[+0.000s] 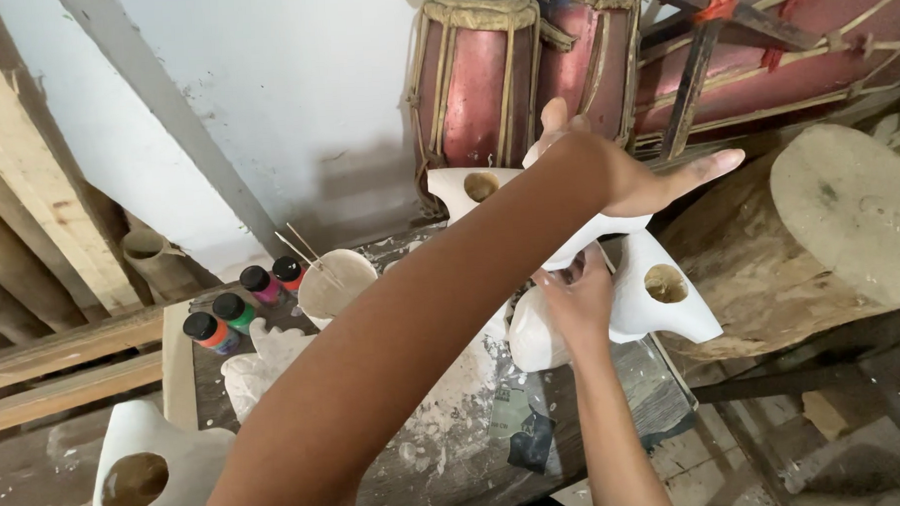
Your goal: Applying a white coating to plaster figurine components using a brush
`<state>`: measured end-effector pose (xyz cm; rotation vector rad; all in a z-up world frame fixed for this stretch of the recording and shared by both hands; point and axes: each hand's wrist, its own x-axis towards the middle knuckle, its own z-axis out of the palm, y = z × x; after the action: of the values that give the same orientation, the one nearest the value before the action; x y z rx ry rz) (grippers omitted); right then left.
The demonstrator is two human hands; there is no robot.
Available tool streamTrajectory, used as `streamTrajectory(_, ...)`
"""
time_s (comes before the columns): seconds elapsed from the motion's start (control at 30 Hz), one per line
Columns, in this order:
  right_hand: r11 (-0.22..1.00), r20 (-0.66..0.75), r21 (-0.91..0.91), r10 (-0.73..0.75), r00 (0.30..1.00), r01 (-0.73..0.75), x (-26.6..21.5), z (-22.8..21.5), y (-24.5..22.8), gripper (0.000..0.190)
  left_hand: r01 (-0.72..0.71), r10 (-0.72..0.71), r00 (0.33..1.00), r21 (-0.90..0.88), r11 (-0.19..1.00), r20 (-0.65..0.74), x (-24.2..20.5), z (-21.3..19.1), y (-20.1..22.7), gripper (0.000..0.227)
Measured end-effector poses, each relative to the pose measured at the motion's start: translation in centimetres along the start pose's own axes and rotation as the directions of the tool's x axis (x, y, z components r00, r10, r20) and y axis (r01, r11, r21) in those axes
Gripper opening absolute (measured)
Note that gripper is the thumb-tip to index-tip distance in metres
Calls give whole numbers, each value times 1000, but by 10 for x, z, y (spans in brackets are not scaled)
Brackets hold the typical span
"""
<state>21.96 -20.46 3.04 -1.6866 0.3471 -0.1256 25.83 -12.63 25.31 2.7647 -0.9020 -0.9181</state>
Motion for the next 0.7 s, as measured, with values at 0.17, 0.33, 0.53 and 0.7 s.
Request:
streamTrajectory(0.17, 991, 10, 96, -95, 995, 93, 5, 0, 9, 55, 78, -78, 997, -145, 986, 3, -2, 1, 3, 133)
streamTrajectory(0.33, 988, -3, 111, -104, 995, 103, 11, -3, 16, 58, 99, -109, 992, -143, 985, -60, 2, 1, 2, 149)
streamTrajectory(0.53, 959, 31, 252, -139, 990, 127, 16, -1, 22, 78, -65, 62, 996, -46, 997, -63, 23, 5, -2, 121)
streamTrajectory(0.7, 983, -65, 39, -176, 982, 179, 12, -12, 9, 74, 40, -145, 920, -283, 958, -363, 36, 15, 7, 162)
